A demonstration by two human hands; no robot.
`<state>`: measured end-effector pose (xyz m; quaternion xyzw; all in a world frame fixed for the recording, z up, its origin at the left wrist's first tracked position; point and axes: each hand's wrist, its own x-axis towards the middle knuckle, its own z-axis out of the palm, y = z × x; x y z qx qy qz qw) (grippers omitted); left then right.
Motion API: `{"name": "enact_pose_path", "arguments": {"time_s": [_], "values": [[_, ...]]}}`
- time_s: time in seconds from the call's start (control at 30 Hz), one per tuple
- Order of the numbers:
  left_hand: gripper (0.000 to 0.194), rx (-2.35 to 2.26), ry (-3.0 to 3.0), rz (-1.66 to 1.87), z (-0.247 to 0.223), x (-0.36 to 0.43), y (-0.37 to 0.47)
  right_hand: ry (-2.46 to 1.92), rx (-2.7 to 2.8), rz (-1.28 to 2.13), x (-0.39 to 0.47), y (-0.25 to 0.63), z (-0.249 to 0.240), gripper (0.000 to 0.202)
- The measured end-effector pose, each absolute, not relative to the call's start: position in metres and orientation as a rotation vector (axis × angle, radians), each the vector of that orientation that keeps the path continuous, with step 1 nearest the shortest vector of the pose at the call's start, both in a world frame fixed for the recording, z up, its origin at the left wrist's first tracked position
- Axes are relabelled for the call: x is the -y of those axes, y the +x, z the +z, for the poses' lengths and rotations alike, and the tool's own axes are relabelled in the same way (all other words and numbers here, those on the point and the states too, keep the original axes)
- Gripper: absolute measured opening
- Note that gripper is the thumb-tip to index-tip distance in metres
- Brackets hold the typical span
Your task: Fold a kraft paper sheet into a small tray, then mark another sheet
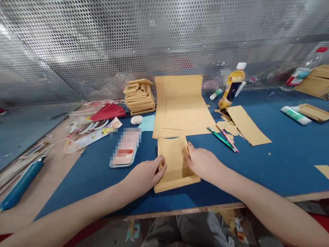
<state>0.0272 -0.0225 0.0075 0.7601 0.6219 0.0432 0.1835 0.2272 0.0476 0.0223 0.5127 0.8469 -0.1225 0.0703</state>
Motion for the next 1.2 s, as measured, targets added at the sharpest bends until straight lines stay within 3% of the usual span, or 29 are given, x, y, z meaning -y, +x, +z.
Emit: {"name": "enact_pose_path", "arguments": {"time_s": [0.17,0.33,0.53,0.77,1.2], "values": [[0.027,-1.867,2.314,-0.231,0.002,0.032,0.023,1.513,-2.506,-0.271,-0.041,0.225,0.018,0.054],[0.028,-1.804,2.564,-0.050,-0.002,0.027,0.020,1.517,-2.473,-0.306,-0.043,0.225,0.018,0.057],[0.030,-1.332,2.882,0.244,-0.001,0.012,0.012,1.533,-2.462,-0.315,-0.046,0.225,0.014,0.060],[0.049,-0.710,2.831,0.105,-0.005,-0.009,0.012,1.540,-2.516,-0.191,-0.044,0.226,0.006,0.055],[0.050,-0.557,2.654,0.194,0.001,-0.017,0.019,1.519,-2.521,-0.089,-0.045,0.224,0.007,0.054]]}}
